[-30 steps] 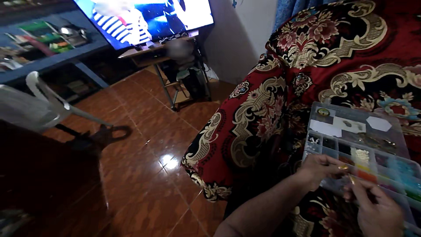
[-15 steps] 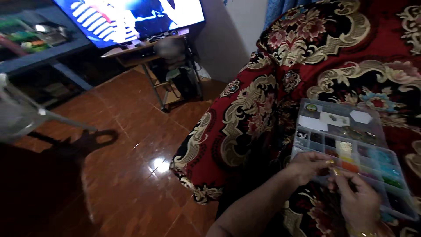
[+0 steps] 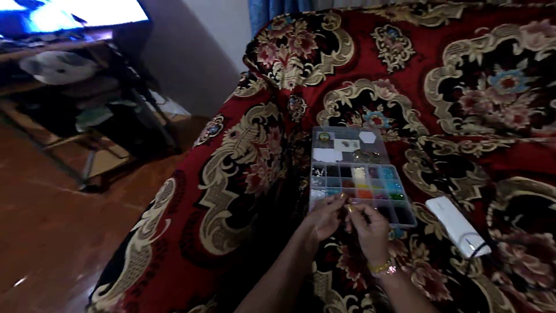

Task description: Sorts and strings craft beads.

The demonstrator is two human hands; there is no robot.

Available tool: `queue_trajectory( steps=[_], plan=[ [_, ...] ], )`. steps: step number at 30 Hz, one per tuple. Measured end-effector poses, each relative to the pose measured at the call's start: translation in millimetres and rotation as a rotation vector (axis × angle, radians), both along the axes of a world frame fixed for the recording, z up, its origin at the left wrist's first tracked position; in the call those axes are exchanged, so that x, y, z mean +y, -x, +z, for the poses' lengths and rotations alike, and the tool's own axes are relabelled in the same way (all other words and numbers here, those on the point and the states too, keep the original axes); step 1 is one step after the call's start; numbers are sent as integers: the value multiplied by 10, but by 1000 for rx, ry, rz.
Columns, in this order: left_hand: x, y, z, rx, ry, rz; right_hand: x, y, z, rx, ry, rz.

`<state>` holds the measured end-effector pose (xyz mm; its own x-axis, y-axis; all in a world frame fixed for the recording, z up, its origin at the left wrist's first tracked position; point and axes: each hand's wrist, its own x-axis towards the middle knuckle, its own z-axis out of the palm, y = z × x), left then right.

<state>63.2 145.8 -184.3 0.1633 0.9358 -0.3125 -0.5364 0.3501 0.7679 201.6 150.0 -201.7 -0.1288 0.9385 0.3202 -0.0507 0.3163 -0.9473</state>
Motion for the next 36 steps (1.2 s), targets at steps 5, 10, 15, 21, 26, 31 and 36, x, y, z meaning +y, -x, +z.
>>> queue_trajectory(
  steps=[5,10,15,21,26,31,36],
  plan=[
    [-7,39,-12,-37,-9,-23,-6,21,-12,10,1,-25],
    [-13,37,-24,-67,-7,-5,-6,31,-19,35,-10,-24],
    [-15,53,-42,-99,2,-8,1,36,-20,34,-16,-36],
    [-18,50,-8,-100,14,-7,-8,35,-7,44,-18,-40],
    [-12,54,-25,-113,3,-11,-6,33,-26,44,-24,-34],
    [-11,58,-40,-94,-16,-22,-11,32,-12,40,-20,-34],
    [-14,38,-9,-61,11,-22,-22,27,8,56,11,-26]
  ],
)
